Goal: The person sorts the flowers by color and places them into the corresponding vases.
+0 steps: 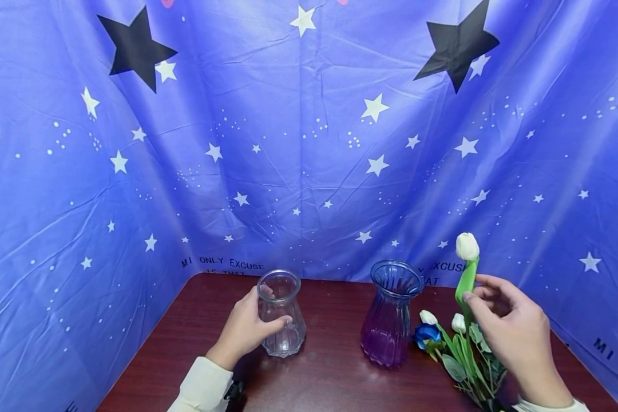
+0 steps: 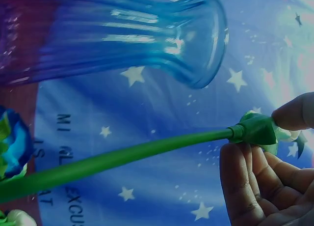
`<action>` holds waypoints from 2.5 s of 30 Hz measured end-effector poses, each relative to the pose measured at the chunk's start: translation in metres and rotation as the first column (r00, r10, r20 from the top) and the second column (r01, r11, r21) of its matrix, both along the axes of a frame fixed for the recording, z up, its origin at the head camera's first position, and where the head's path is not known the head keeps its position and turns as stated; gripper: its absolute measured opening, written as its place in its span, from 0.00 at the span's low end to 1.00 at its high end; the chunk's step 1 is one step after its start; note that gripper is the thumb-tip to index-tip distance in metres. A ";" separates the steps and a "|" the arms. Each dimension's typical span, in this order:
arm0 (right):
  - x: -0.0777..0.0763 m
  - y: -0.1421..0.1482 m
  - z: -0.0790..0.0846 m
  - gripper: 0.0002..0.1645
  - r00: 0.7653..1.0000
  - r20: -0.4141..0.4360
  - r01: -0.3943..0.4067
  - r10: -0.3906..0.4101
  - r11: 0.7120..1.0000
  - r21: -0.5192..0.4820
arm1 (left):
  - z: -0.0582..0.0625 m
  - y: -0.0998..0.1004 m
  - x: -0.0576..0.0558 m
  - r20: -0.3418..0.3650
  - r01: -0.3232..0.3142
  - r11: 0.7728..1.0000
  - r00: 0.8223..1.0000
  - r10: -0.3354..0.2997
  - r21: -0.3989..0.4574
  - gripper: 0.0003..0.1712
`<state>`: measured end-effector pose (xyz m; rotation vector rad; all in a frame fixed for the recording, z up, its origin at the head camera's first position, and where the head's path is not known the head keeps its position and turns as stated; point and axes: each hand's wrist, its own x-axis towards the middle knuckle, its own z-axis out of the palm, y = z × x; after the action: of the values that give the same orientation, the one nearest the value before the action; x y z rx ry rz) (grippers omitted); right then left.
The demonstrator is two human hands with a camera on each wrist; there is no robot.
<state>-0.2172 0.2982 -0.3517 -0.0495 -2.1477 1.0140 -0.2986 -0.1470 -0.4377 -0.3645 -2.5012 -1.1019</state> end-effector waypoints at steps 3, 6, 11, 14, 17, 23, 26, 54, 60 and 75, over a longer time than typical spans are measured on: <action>0.001 -0.006 0.005 0.22 1.000 -0.021 -0.015 0.015 1.000 -0.022 | 0.000 0.000 0.000 0.004 0.000 1.000 1.000 0.000 0.001 0.45; 0.004 -0.014 0.010 0.20 0.999 -0.047 -0.029 0.027 0.998 -0.050 | 0.000 0.000 0.000 0.001 0.003 1.000 1.000 -0.003 -0.001 0.45; 0.008 -0.026 0.018 0.19 0.996 -0.080 -0.057 0.047 0.991 -0.118 | 0.001 0.000 0.000 -0.004 0.009 1.000 1.000 -0.009 0.001 0.45; 0.011 -0.032 0.023 0.20 0.994 -0.089 -0.077 0.063 0.984 -0.162 | 0.001 0.000 0.000 -0.007 0.010 1.000 1.000 -0.010 0.004 0.46; 0.015 -0.036 0.027 0.20 0.991 -0.087 -0.121 0.103 0.966 -0.229 | 0.001 0.001 0.000 -0.008 0.009 1.000 1.000 -0.009 0.003 0.45; 0.022 -0.043 0.033 0.21 0.976 -0.107 -0.217 0.190 0.899 -0.382 | 0.000 0.001 0.000 -0.015 0.002 1.000 1.000 -0.003 -0.015 0.45; 0.026 -0.048 0.036 0.21 0.972 -0.127 -0.232 0.197 0.890 -0.392 | 0.000 0.001 0.000 -0.020 -0.001 1.000 1.000 0.001 -0.020 0.45; 0.031 -0.092 0.052 0.22 0.766 -0.486 -0.620 0.422 0.684 -0.384 | -0.002 0.001 -0.001 -0.030 -0.003 1.000 1.000 0.002 -0.018 0.45; 0.025 -0.099 0.051 0.23 0.624 -0.614 -0.763 0.484 0.547 -0.344 | -0.002 0.001 -0.001 -0.043 0.014 1.000 0.999 -0.014 -0.014 0.47; 0.020 -0.114 0.050 0.22 0.621 -0.629 -0.759 0.468 0.560 -0.332 | -0.002 0.000 -0.004 -0.054 0.018 1.000 0.998 -0.018 -0.014 0.47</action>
<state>-0.1973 0.1846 -0.3019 0.6946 -1.3062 1.8622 -0.3023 -0.1467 -0.4397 -0.4158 -2.4634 -1.0687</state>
